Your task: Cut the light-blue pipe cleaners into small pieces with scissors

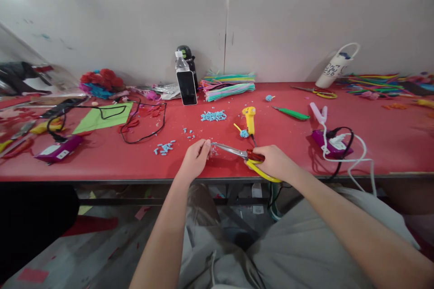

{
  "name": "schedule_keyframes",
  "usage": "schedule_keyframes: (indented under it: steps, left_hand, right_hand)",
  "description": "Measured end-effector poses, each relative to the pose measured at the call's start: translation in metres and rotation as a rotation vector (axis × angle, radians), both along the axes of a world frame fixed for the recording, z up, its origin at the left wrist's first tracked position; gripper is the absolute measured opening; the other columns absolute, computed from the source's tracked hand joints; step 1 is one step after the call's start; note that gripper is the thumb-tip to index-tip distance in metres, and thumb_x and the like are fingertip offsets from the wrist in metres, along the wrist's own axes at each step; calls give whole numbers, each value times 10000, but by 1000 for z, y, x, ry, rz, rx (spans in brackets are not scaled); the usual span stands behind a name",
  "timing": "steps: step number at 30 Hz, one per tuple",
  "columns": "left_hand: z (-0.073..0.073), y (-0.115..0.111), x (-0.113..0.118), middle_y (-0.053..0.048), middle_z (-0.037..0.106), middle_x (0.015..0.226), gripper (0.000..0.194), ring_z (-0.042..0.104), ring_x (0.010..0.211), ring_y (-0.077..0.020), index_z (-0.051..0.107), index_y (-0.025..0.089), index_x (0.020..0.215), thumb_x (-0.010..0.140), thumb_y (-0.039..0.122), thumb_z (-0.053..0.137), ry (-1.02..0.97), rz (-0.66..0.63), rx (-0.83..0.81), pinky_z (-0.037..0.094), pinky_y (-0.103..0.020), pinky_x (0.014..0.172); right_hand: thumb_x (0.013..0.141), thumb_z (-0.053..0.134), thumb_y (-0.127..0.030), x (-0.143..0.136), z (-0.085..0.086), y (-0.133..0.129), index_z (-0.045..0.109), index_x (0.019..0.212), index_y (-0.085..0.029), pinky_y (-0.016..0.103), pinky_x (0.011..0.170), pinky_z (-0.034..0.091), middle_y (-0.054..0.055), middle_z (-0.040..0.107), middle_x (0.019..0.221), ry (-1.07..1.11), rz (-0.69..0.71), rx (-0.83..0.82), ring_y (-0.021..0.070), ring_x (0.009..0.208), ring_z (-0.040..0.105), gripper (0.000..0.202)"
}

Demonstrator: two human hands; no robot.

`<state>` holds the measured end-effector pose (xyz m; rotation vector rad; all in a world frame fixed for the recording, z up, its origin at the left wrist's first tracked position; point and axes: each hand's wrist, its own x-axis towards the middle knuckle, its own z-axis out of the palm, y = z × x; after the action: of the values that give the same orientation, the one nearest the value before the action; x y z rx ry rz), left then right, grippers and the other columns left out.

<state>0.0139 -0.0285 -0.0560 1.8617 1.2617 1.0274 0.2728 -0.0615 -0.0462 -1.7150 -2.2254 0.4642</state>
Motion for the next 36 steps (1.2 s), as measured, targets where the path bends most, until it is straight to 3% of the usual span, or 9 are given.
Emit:
schedule_keyframes:
  steps: [36]
  left_hand:
    - [3, -2, 1, 19, 479, 581, 403, 474, 572, -107, 488, 171, 655, 942, 423, 359, -24, 8, -18, 361, -230, 591]
  right_hand:
    - [781, 564, -455, -1, -1, 2, 627, 707, -209, 236, 507, 268, 28, 616, 617, -37, -12, -2, 128, 538, 511, 265]
